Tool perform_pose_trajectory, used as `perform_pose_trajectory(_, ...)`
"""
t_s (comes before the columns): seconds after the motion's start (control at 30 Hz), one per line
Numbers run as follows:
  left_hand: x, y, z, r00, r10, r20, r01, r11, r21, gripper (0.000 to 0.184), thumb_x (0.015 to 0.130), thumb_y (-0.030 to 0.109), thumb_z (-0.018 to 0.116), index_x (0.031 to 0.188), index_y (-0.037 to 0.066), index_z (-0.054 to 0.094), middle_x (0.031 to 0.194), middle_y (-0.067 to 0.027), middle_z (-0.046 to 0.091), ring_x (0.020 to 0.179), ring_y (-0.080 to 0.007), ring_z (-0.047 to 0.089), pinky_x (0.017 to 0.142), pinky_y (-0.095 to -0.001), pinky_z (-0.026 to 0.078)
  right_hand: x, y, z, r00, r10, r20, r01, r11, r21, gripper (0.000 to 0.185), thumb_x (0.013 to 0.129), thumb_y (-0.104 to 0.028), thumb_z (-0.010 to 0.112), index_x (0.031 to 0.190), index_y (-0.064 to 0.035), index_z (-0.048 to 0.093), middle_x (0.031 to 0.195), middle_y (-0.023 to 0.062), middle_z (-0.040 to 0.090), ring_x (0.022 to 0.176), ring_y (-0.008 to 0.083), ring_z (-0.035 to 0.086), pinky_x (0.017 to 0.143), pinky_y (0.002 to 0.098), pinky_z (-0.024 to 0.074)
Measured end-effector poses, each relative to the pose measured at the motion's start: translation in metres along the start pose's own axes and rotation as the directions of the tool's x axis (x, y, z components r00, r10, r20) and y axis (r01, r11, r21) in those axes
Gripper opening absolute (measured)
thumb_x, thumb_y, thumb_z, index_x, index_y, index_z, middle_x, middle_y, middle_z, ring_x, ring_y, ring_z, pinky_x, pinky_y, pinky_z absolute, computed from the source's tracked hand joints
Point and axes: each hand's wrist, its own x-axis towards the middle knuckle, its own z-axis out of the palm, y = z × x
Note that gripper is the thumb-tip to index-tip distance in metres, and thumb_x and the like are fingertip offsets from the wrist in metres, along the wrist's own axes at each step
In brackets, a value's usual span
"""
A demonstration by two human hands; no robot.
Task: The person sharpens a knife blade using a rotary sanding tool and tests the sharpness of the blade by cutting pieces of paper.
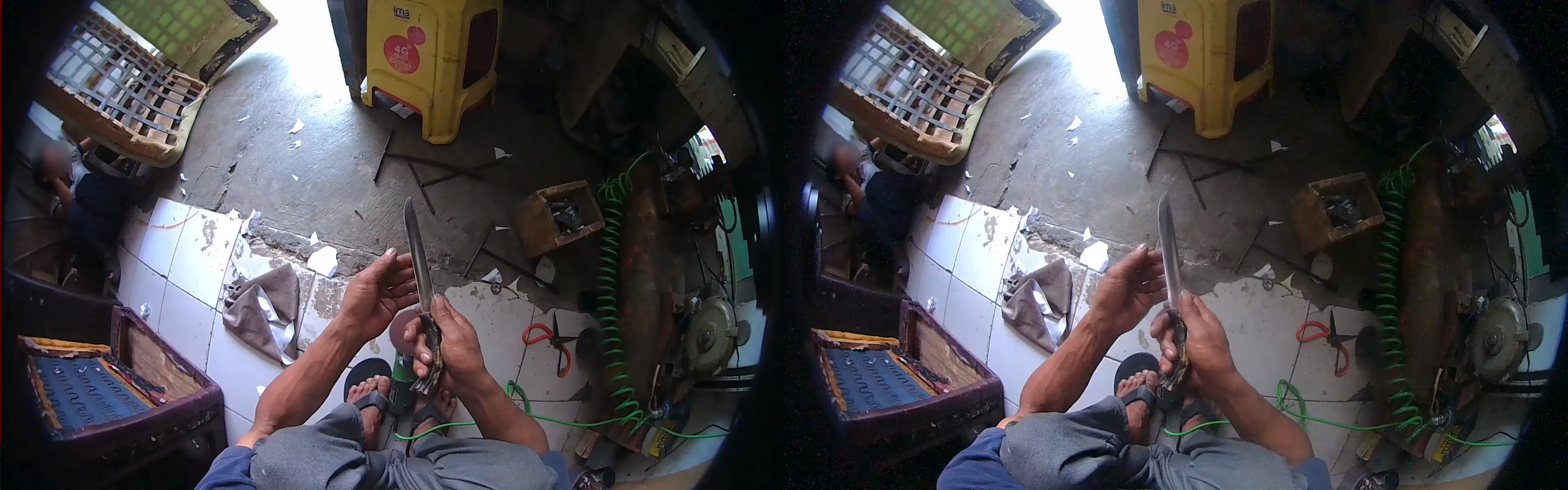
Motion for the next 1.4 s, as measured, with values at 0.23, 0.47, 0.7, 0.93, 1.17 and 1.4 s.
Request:
perform_pose_trajectory(0.23,-0.002,-0.001,0.005,1.0,0.005,-0.031,-0.005,1.0,0.001,0.037,0.109,0.036,0.054,0.118,0.004,0.069,0.121,-0.0176,0.073,0.108,-0.0277,0.069,0.099,-0.0455,0.052,-0.002,-0.001,0.0,0.999,0.023,0.027,-0.025,0.997,0.079,0.034,0.115,-0.038,0.036,0.125,-0.0078,0.047,0.086,0.0139,0.064,0.049,0.0092,0.052,0.041,0.0269,0.0524)
perform_pose_trajectory(0.47,0.001,-0.01,0.001,1.0,0.017,0.02,-0.016,0.999,-0.029,0.027,0.105,0.029,0.064,0.118,0.006,0.068,0.119,-0.0138,0.07,0.111,-0.0272,0.065,0.097,-0.0457,0.053,0.002,-0.002,-0.013,0.978,0.108,0.178,-0.165,0.924,0.346,0.045,0.115,-0.041,0.029,0.114,-0.0049,0.056,0.081,0.0112,0.06,0.04,0.0083,0.043,0.031,0.0265,0.044)
perform_pose_trajectory(0.7,0.006,-0.021,0.0,0.998,-0.05,0.039,0.053,0.996,-0.072,0.02,0.101,0.018,0.071,0.117,0.008,0.069,0.111,-0.0084,0.07,0.103,-0.0222,0.065,0.088,-0.0373,0.056,0.011,0.008,-0.032,0.945,0.082,0.315,-0.236,0.841,0.488,0.044,0.115,-0.038,0.03,0.119,-0.0038,0.058,0.078,0.0122,0.057,0.038,0.0099,0.041,0.031,0.0273,0.0433)
perform_pose_trajectory(0.93,0.006,-0.019,0.005,0.998,-0.057,0.019,0.058,0.997,-0.06,0.02,0.099,0.019,0.073,0.116,0.007,0.07,0.106,-0.0062,0.07,0.1,-0.0207,0.064,0.084,-0.0356,0.054,0.013,0.007,-0.036,0.931,0.107,0.35,-0.288,0.804,0.521,0.043,0.115,-0.034,0.029,0.124,-0.0025,0.058,0.079,0.012,0.055,0.037,0.0107,0.042,0.032,0.0289,0.0436)
perform_pose_trajectory(1.17,0.009,-0.021,0.002,0.998,-0.06,0.011,0.061,0.996,-0.06,0.017,0.1,0.019,0.073,0.113,0.009,0.071,0.103,-0.0044,0.07,0.097,-0.0195,0.064,0.082,-0.0354,0.053,0.014,0.009,-0.041,0.933,0.127,0.338,-0.296,0.806,0.513,0.045,0.115,-0.035,0.029,0.125,-0.002,0.058,0.079,0.0104,0.055,0.037,0.0099,0.042,0.033,0.0292,0.0448)
perform_pose_trajectory(1.4,0.008,-0.02,0.007,0.999,-0.046,0.012,0.047,0.996,-0.078,0.015,0.1,0.018,0.072,0.11,0.007,0.069,0.099,-0.0044,0.07,0.089,-0.0181,0.066,0.075,-0.0348,0.055,0.014,0.01,-0.038,0.926,0.095,0.366,-0.285,0.811,0.511,0.046,0.115,-0.032,0.026,0.127,0.002,0.056,0.079,0.0104,0.055,0.038,0.0096,0.044,0.034,0.0288,0.0463)
